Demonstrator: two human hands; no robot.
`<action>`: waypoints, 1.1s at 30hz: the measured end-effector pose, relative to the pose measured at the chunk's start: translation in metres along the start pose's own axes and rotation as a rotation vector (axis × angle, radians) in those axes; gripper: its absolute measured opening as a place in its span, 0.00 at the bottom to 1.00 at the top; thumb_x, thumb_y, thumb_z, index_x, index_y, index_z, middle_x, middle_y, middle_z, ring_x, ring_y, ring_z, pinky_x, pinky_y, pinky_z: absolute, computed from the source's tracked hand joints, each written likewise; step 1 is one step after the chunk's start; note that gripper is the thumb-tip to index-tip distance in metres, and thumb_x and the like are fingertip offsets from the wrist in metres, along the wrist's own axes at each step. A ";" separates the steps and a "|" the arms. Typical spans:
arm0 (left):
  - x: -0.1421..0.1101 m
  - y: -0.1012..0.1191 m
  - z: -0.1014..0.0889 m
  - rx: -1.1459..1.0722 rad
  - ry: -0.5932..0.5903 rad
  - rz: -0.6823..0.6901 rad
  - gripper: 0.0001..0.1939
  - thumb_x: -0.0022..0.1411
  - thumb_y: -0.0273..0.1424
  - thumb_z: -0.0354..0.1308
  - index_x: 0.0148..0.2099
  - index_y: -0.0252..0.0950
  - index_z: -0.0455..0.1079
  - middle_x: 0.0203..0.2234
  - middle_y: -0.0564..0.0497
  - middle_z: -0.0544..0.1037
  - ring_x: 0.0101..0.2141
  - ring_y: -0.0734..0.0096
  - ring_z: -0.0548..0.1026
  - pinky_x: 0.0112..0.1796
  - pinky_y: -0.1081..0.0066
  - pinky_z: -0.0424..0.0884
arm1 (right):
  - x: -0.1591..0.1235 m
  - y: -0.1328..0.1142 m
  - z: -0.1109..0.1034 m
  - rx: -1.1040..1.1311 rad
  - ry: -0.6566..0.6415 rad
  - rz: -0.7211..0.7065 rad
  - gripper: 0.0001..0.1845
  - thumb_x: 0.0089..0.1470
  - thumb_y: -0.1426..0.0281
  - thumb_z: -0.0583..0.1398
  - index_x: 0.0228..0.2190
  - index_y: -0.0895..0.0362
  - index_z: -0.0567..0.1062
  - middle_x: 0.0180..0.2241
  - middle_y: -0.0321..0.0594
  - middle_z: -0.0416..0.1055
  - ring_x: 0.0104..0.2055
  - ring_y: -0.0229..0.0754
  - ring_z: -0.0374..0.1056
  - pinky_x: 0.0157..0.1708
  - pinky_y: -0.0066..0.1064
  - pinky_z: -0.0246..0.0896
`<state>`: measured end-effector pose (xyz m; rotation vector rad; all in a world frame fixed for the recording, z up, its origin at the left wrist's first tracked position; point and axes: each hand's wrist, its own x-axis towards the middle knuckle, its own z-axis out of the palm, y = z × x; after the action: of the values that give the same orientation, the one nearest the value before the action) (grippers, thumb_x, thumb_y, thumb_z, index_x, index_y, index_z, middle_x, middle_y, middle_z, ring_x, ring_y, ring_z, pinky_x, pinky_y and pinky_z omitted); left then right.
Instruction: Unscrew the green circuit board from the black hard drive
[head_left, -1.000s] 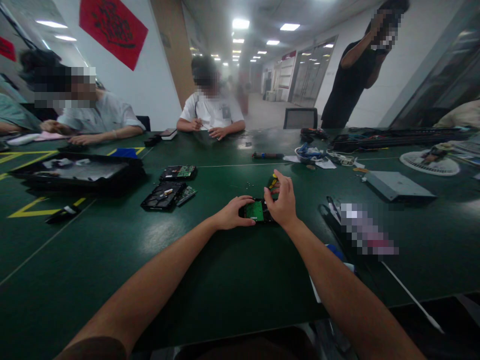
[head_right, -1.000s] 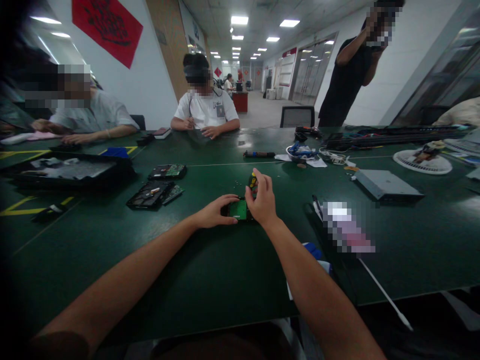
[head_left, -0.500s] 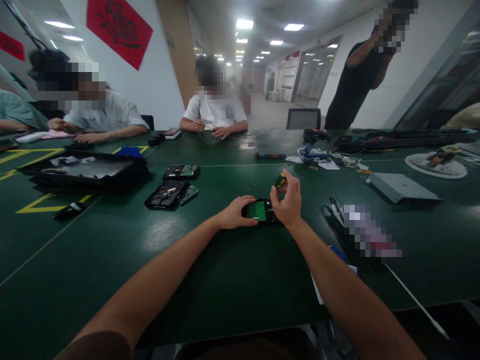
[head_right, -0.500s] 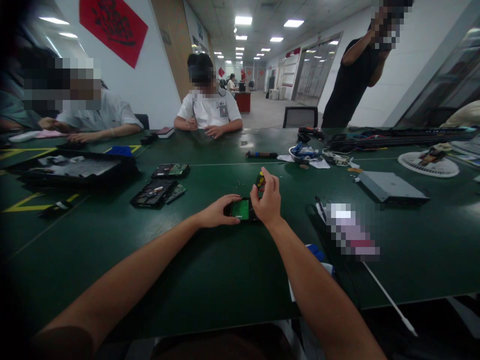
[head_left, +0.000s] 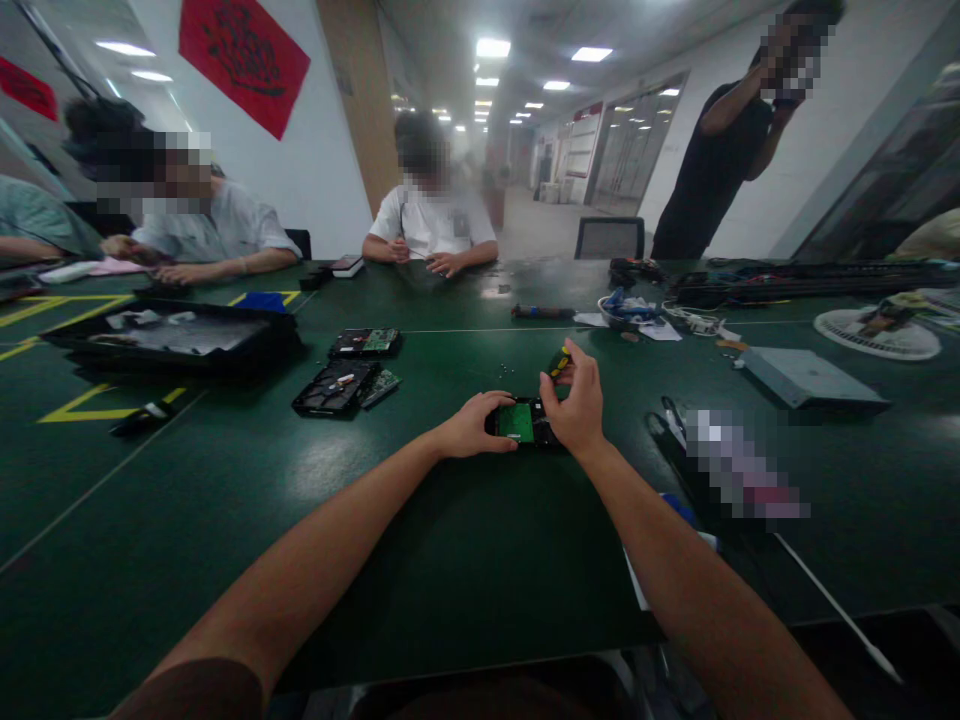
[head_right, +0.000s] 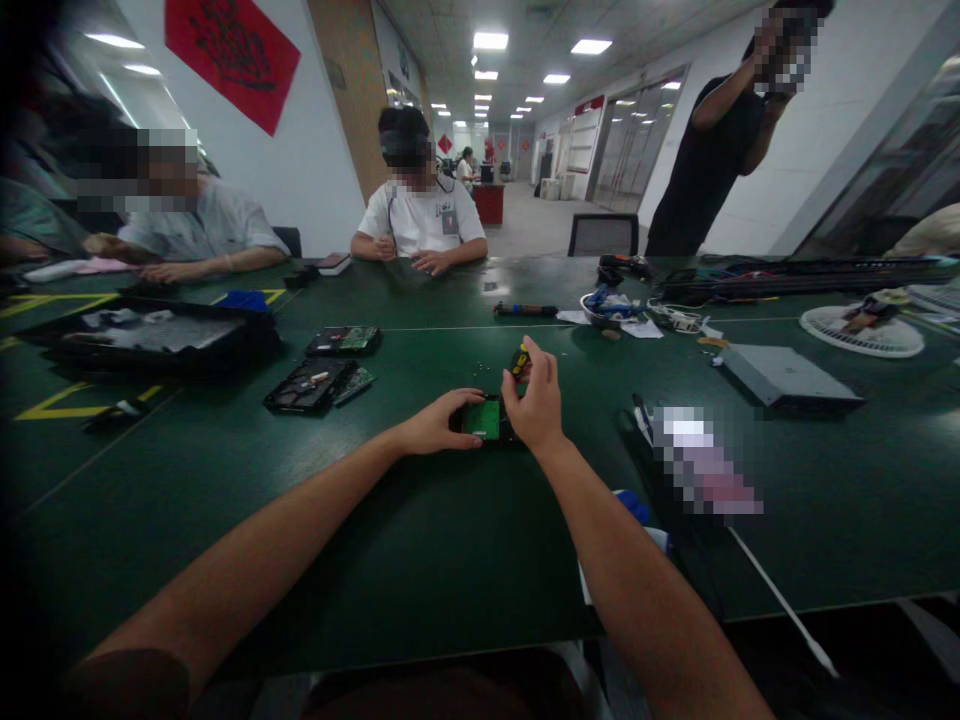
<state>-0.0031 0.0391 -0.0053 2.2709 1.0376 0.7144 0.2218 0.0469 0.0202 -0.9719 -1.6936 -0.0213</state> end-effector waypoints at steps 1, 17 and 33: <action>0.000 0.000 0.000 0.001 0.006 0.002 0.42 0.51 0.47 0.71 0.65 0.39 0.65 0.64 0.40 0.66 0.62 0.48 0.66 0.62 0.50 0.61 | 0.000 0.000 0.000 0.003 -0.006 0.004 0.35 0.61 0.68 0.59 0.66 0.51 0.54 0.51 0.49 0.63 0.40 0.44 0.69 0.41 0.43 0.76; 0.000 0.000 0.001 -0.008 0.007 -0.004 0.42 0.51 0.46 0.71 0.65 0.39 0.64 0.63 0.39 0.66 0.61 0.49 0.66 0.61 0.51 0.62 | 0.000 -0.002 -0.001 0.011 -0.048 0.047 0.34 0.62 0.68 0.58 0.66 0.51 0.53 0.52 0.49 0.61 0.41 0.43 0.70 0.44 0.42 0.77; 0.002 -0.005 0.003 -0.016 0.031 0.033 0.42 0.50 0.45 0.72 0.64 0.40 0.65 0.62 0.40 0.68 0.60 0.48 0.67 0.61 0.49 0.62 | -0.001 -0.001 0.000 0.012 -0.053 0.027 0.34 0.62 0.68 0.58 0.66 0.50 0.53 0.53 0.50 0.62 0.43 0.45 0.70 0.44 0.44 0.77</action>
<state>-0.0026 0.0425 -0.0109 2.2750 1.0069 0.7719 0.2215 0.0458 0.0197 -0.9941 -1.7269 0.0329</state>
